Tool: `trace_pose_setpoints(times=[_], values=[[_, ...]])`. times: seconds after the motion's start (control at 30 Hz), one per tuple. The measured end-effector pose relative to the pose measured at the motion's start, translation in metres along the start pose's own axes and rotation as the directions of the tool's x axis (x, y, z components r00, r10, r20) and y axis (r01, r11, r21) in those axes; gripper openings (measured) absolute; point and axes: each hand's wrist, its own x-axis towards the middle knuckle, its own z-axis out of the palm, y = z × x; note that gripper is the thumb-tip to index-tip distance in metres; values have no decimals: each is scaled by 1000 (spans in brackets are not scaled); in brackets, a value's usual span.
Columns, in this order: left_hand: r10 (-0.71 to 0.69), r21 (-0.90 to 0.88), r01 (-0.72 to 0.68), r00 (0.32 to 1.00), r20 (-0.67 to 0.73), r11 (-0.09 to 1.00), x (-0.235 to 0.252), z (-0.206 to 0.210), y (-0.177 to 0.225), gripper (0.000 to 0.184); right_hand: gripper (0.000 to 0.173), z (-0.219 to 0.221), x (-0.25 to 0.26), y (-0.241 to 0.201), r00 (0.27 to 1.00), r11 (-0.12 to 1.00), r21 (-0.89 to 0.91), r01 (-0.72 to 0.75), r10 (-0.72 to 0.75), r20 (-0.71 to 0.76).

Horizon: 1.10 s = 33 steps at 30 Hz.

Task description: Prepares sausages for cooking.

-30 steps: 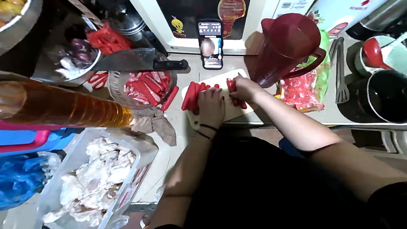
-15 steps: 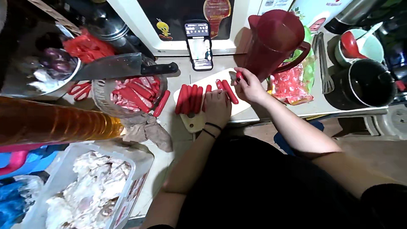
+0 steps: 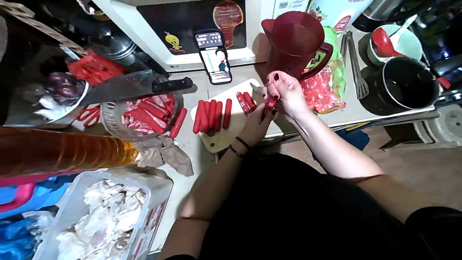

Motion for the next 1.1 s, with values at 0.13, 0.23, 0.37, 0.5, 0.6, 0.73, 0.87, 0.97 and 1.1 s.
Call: trace_pose_setpoints(times=[0.13,0.23,0.37,0.5,0.6,0.73,0.87,0.97,1.1], values=[[80,108,-80,997,6,991,-3,-3,7,24,30,-10,-4,-11,992,1000,28,-4,0,129],[129,107,-124,991,-44,987,-3,-5,8,26,30,-13,-9,-23,979,998,28,-62,56,196],[175,145,-157,977,-119,977,10,-11,10,28,36,-14,-14,-24,985,994,-51,-101,107,137],[236,147,-216,962,-136,965,12,-14,6,24,32,-11,-14,-16,999,999,-5,-50,50,10],[222,89,-210,964,-145,974,19,-14,1,27,30,-7,-13,-12,998,1000,0,14,-14,-68],[125,66,-117,984,-125,991,12,-18,11,27,31,0,-6,-15,994,1000,30,-5,8,-110],[144,13,-144,976,-163,989,23,-21,4,27,30,9,1,-15,982,978,204,-40,77,-173],[120,5,-120,985,-126,993,20,-24,10,28,26,15,9,-16,966,957,288,-44,114,-230],[109,103,-100,990,-90,990,9,-25,17,32,27,15,17,-15,962,941,338,-24,113,-247]])
